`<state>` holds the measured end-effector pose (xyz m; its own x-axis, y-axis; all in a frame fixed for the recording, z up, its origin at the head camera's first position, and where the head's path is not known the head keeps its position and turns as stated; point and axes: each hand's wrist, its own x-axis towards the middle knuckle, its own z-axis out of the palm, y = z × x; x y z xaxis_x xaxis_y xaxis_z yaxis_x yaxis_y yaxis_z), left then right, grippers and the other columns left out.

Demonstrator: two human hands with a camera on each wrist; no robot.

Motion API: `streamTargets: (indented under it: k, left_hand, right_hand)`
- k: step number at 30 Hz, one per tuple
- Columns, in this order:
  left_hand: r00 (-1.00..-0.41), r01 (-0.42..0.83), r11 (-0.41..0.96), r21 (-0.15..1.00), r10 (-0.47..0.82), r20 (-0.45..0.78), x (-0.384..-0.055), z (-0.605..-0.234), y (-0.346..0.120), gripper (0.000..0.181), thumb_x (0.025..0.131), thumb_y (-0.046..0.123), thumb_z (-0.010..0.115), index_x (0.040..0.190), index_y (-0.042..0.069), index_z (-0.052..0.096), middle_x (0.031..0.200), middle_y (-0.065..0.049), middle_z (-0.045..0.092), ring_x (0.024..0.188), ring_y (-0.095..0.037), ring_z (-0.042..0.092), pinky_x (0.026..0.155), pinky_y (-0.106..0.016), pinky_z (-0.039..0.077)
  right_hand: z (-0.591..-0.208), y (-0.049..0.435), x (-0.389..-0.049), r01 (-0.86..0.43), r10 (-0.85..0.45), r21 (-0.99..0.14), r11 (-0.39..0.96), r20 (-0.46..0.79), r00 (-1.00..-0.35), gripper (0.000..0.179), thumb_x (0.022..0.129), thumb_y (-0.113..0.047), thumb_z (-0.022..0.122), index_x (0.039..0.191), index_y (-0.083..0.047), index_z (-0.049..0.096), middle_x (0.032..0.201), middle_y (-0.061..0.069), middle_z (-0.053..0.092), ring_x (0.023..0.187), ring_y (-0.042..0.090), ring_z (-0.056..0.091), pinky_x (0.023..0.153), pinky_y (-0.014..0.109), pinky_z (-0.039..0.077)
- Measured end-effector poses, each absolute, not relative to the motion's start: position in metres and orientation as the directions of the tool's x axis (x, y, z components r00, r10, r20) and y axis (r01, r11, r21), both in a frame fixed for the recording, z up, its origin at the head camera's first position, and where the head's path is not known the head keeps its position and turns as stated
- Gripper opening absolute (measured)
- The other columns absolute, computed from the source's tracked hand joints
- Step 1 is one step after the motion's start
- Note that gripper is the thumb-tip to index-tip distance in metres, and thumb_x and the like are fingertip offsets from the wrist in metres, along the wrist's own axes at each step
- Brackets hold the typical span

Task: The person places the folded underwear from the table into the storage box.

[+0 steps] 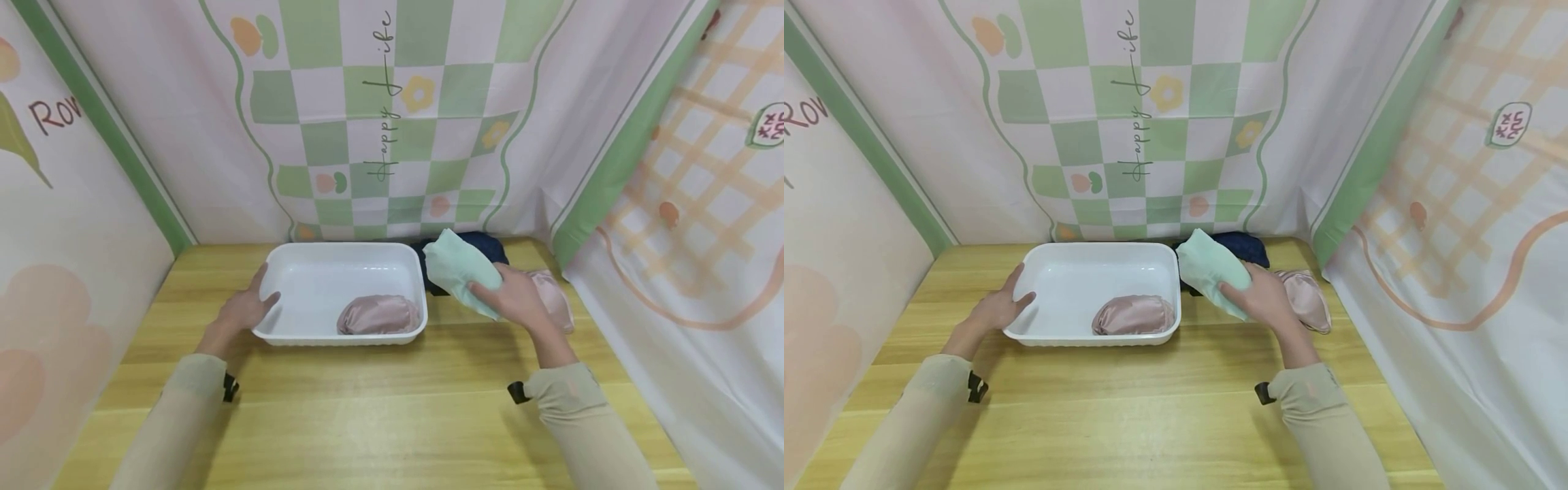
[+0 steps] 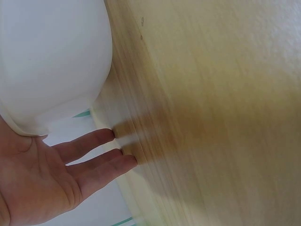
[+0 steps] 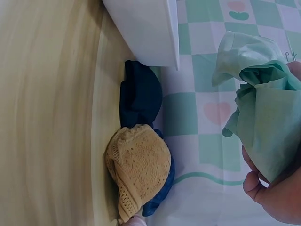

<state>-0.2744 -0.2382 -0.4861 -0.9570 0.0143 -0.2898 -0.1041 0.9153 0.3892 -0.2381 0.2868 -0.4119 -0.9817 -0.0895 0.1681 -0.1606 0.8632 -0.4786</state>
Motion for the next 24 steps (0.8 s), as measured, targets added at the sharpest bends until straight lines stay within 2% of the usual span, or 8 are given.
streamTargets:
  k: [8,18,24]
  left_hand:
    - [-0.954,-0.111,0.918,0.382,0.01,-0.3,-0.275,-0.485,-0.238,0.085,0.102,0.061,0.031,0.157,0.025,-0.023,0.142,-0.04,0.045,0.098,-0.039,0.061,0.071,-0.04,0.046]
    - [-0.957,-0.103,0.92,0.378,0.012,-0.291,-0.275,-0.485,-0.238,0.084,0.103,0.06,0.031,0.159,0.022,-0.019,0.144,-0.04,0.043,0.102,-0.041,0.06,0.077,-0.045,0.048]
    - [-0.958,-0.104,0.919,0.379,0.01,-0.288,-0.276,-0.487,-0.238,0.085,0.102,0.06,0.032,0.159,0.022,-0.018,0.144,-0.039,0.042,0.101,-0.041,0.06,0.075,-0.044,0.048]
  right_hand:
    - [-0.408,0.281,-0.242,-0.15,-0.08,-0.465,0.873,0.166,-0.983,0.047,0.089,-0.054,0.065,0.1,-0.009,0.06,0.086,0.011,0.065,0.075,0.027,0.059,0.066,0.037,0.047]
    - [-0.405,0.276,-0.249,-0.171,-0.097,-0.463,0.87,0.179,-0.979,0.049,0.089,-0.055,0.064,0.103,-0.008,0.062,0.091,0.013,0.067,0.079,0.028,0.06,0.07,0.041,0.047]
    - [-0.408,0.272,-0.256,-0.175,-0.103,-0.461,0.87,0.177,-0.979,0.048,0.089,-0.055,0.063,0.102,-0.008,0.063,0.091,0.013,0.068,0.078,0.028,0.06,0.071,0.042,0.048]
